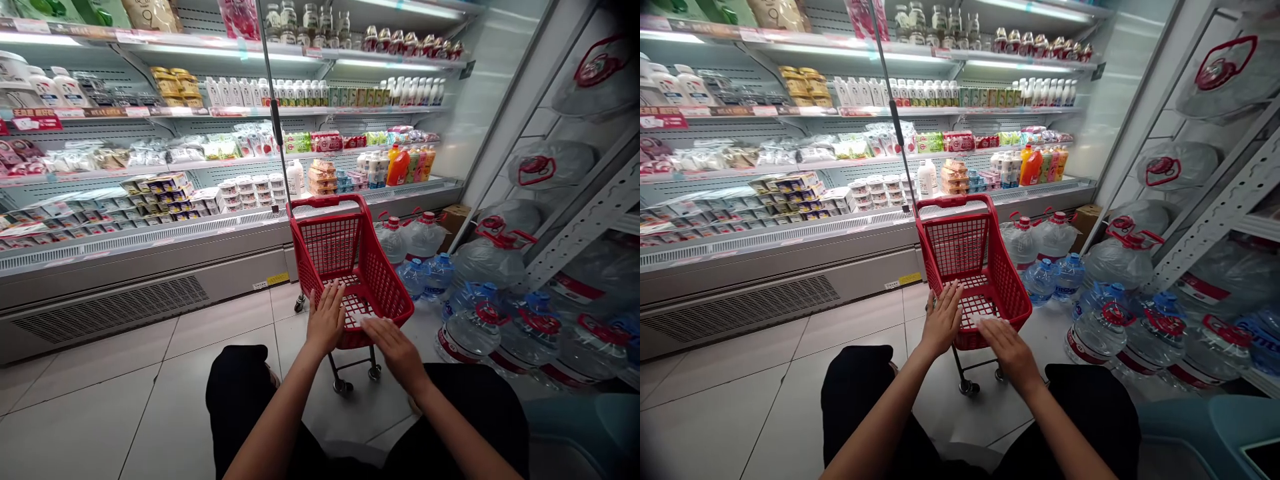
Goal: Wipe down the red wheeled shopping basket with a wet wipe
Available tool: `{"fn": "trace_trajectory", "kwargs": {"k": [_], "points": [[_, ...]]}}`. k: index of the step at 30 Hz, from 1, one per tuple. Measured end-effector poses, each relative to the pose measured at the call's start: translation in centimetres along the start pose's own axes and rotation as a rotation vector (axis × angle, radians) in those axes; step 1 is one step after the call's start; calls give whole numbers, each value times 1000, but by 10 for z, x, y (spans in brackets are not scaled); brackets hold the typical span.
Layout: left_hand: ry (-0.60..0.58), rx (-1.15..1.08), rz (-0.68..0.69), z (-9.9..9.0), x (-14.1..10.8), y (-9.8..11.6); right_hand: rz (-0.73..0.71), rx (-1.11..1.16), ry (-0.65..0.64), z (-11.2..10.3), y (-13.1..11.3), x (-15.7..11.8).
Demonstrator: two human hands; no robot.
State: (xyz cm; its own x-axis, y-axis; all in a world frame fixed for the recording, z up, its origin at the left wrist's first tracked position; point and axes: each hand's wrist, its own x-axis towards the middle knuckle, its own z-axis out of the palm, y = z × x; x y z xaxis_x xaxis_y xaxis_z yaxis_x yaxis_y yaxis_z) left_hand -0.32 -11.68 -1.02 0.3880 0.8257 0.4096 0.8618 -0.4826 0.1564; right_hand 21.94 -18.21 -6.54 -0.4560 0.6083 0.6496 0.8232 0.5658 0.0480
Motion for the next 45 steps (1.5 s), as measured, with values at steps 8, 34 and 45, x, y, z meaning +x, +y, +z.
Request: {"fn": "trace_trajectory", "kwargs": {"k": [8, 34, 45], "points": [[-7, -5, 31, 2, 1, 4, 189, -17, 96, -9, 32, -18], [-12, 18, 41, -7, -5, -15, 135, 61, -28, -14, -15, -21], [-20, 30, 54, -7, -6, -13, 189, 93, -33, -18, 21, -41]]}}
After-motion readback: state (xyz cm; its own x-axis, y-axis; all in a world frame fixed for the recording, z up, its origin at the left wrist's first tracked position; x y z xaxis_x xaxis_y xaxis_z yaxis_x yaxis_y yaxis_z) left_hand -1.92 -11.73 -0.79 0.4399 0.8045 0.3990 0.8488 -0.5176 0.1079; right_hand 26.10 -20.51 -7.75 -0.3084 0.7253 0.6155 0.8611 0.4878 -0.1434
